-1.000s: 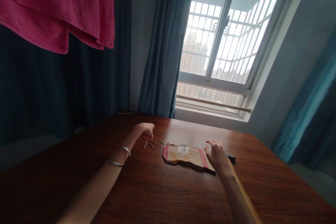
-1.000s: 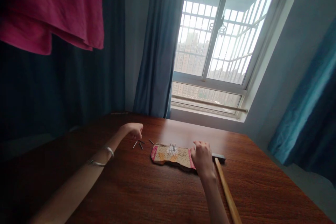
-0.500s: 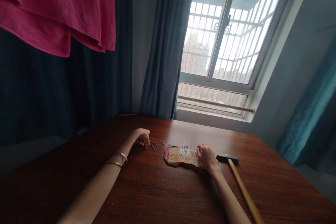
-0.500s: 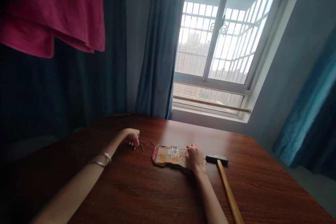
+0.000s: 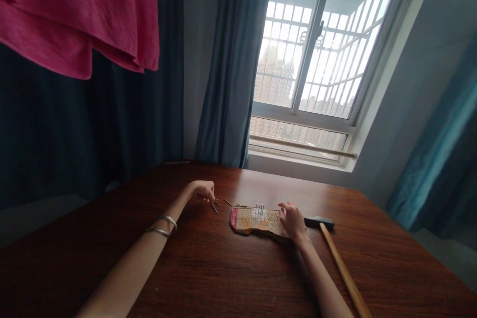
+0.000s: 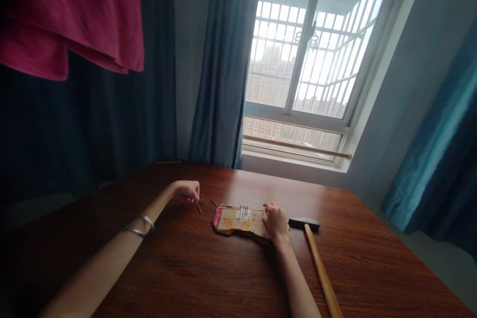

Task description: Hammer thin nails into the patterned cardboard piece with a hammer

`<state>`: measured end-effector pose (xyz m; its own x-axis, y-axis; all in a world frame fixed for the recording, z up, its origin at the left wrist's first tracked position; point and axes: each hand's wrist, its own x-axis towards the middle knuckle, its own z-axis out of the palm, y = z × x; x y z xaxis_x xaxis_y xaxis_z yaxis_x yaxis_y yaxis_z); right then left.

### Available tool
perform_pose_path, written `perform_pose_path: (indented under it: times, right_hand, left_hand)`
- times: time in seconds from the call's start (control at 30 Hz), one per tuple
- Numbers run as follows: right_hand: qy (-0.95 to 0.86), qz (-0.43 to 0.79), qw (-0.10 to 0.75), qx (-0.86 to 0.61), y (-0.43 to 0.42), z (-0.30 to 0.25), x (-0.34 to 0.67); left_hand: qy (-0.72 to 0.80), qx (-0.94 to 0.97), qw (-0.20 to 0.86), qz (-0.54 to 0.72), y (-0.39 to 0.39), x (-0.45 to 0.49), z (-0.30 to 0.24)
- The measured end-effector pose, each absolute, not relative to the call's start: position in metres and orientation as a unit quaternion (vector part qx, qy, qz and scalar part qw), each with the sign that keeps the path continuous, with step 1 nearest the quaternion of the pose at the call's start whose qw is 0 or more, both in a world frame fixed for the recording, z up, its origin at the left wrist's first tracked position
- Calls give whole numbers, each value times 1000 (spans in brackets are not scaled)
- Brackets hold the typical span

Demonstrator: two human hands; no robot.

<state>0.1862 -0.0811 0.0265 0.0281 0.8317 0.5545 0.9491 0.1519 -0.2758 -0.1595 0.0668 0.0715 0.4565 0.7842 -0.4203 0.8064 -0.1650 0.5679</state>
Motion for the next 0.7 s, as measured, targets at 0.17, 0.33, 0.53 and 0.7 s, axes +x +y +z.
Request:
perform_pose_path:
  times: [0.17,0.33,0.53,0.7]
  right_hand:
    - [-705,-116,351,-605,-89,44,173]
    - [-744,-149,376,-532,-102,56,149]
    - [-790,-176,334,-483,-108,56,129]
    - [-800,-174,316,-480,-107,52,131]
  left_hand:
    - [400,796,450,62,55,-136,93]
    - [363,758,533,98,35,-93,92]
    - [348,705,611,93,10,-54,83]
    - [323,677,653,104,-11,-39,86]
